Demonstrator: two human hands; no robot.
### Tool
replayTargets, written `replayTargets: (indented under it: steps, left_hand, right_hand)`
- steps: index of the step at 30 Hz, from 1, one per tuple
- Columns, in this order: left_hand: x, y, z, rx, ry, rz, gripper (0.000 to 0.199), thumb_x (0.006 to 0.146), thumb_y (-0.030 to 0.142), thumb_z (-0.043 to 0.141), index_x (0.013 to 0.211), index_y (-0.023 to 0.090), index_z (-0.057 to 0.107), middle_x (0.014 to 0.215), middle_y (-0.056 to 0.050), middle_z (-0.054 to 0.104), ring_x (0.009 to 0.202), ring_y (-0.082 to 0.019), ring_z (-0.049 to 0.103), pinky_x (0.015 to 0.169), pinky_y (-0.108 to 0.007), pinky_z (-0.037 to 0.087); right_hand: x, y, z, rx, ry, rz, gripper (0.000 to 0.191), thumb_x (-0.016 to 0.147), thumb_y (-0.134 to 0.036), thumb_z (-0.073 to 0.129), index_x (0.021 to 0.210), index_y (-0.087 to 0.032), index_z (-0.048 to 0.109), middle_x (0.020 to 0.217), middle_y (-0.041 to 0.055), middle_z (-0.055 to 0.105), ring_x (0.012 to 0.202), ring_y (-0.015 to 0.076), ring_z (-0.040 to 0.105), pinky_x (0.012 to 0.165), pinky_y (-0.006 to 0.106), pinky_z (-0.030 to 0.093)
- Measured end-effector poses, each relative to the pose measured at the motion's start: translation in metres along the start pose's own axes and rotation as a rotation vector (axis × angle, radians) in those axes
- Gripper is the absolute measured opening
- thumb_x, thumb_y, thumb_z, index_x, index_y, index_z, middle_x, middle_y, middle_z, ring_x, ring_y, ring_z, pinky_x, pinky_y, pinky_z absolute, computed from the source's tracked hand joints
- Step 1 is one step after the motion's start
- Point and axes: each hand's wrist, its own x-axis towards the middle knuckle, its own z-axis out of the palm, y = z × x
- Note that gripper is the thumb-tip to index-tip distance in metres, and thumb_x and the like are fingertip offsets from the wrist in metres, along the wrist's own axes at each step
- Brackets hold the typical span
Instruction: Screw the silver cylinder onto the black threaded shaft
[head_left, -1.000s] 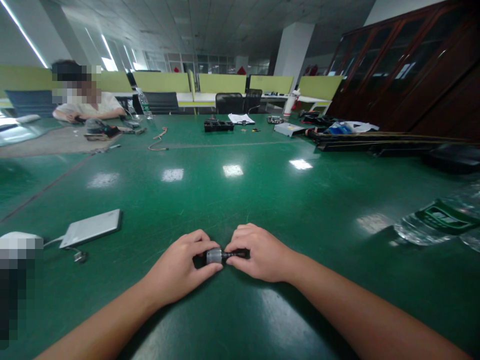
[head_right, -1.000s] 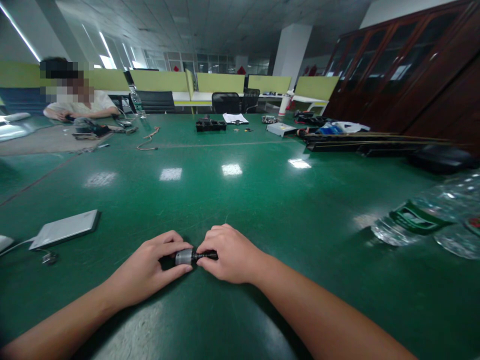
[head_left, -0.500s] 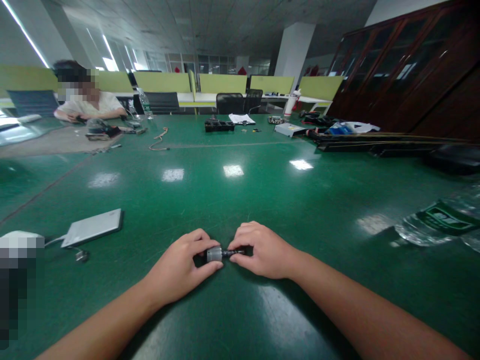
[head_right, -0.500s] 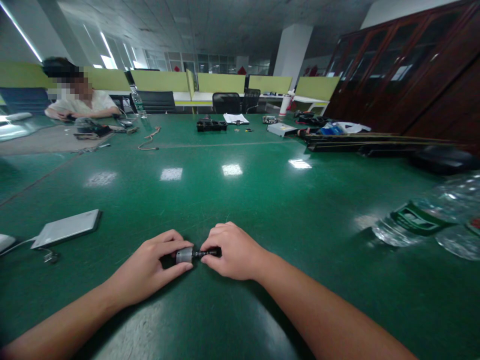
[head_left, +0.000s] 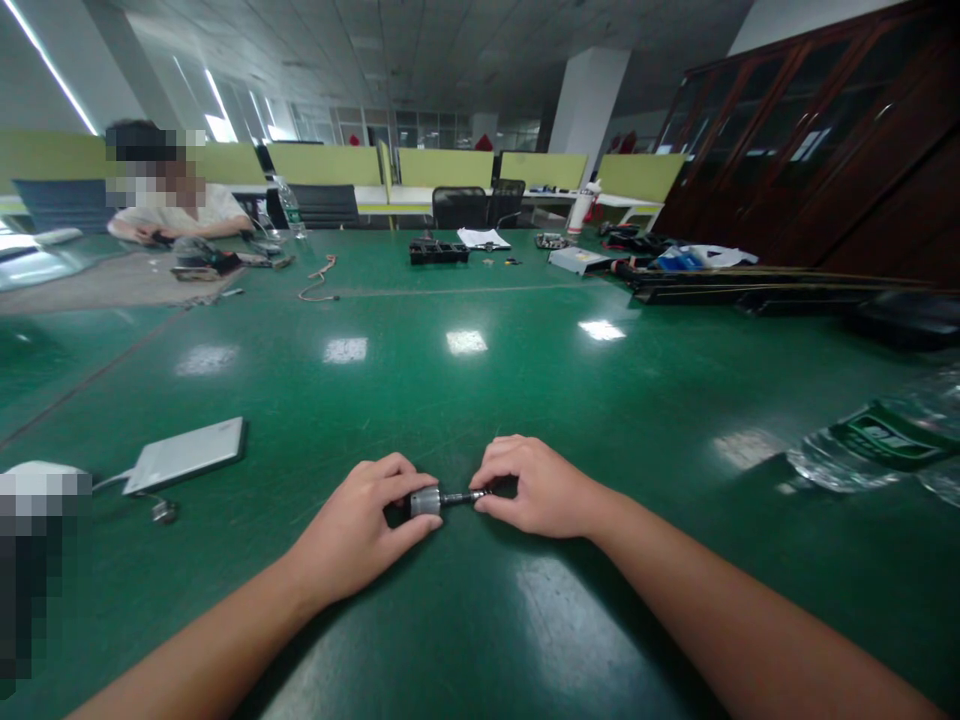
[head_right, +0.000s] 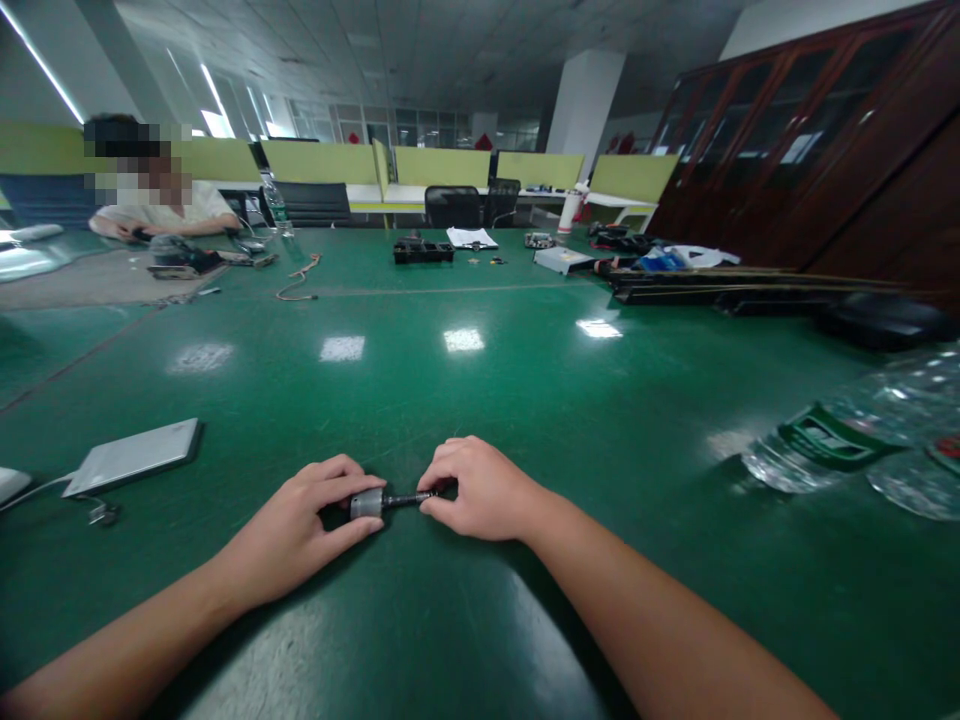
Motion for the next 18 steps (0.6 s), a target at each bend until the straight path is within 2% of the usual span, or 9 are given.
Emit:
replayTargets:
  steps: [8,18]
  left_hand:
    - [0.0,0.002,-0.003,-0.005,-0.005,-0.008,0.022,0.089,0.033,0.066,0.109,0.027,0.072,0.098,-0.003,0.065,0.089,-0.021,0.062,0.083,-0.034,0.048]
    - [-0.002,-0.001,-0.003,-0.021,-0.003,-0.005,0.023,0.088,0.034,0.067,0.109,0.026,0.072,0.096,-0.003,0.065,0.087,-0.021,0.062,0.081,-0.034,0.047]
  right_hand:
    - [-0.002,0.009,-0.013,-0.009,0.012,0.091,0.006,0.074,-0.016,0.072,0.08,-0.017,0.075,0.074,0.0025,0.068,0.071,0.0152,0.061,0.067,0.027,0.045]
    - [0.0,0.005,-0.007,0.021,0.001,0.028,0.008,0.075,-0.017,0.073,0.082,-0.018,0.075,0.076,0.0019,0.07,0.074,0.0156,0.062,0.073,0.029,0.046]
